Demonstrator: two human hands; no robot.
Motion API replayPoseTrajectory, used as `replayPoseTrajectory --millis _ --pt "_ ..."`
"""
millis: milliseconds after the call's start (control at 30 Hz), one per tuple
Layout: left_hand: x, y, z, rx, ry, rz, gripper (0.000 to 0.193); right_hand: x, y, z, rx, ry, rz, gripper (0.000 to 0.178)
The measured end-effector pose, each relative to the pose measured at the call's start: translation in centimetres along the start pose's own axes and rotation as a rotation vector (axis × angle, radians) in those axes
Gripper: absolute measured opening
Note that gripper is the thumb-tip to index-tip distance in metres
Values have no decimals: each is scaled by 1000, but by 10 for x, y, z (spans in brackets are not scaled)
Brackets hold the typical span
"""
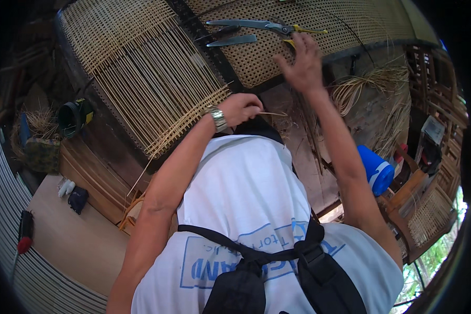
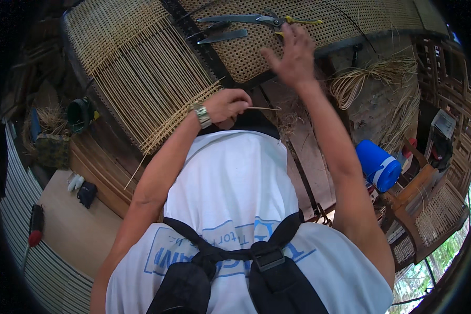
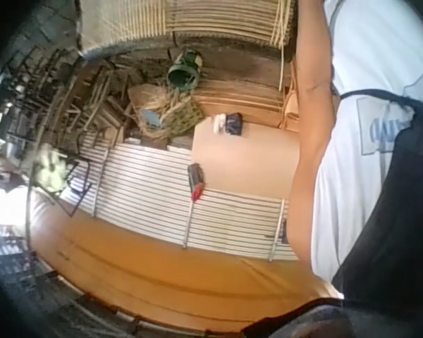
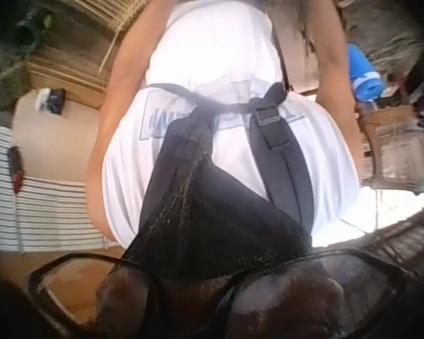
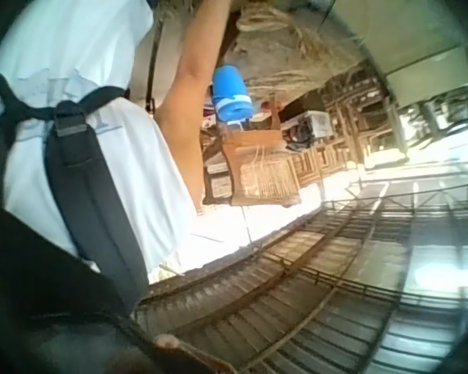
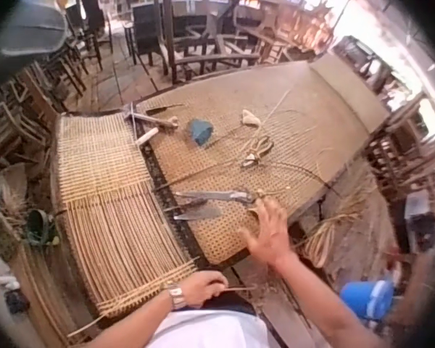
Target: Weaving bamboo strips into a furniture mesh or mat.
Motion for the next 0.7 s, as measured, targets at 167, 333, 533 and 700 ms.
replayPoseTrajectory --millis 167,333,533,700 --pt "20 49 7 323 -64 -190 21 54 -23 114 -1139 -546 671 48" --pt "34 100 31 -133 198 -820 25 86 -63 93 -848 -805 364 19" --pt "18 97 33 -346 234 -761 27 52 -68 113 -505 -360 133 20" --pt "18 91 30 -480 209 -739 28 44 -79 115 -408 -274 146 10"
Point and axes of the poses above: each hand's wrist, its own x-axis away from the middle knuckle, its own y-axis out of the back of the hand, z = x × y, the point moved 6 cm from there along -x, towards the middle knuckle, and after that the axes turned 8 degrees about y, right-handed, at the moved point
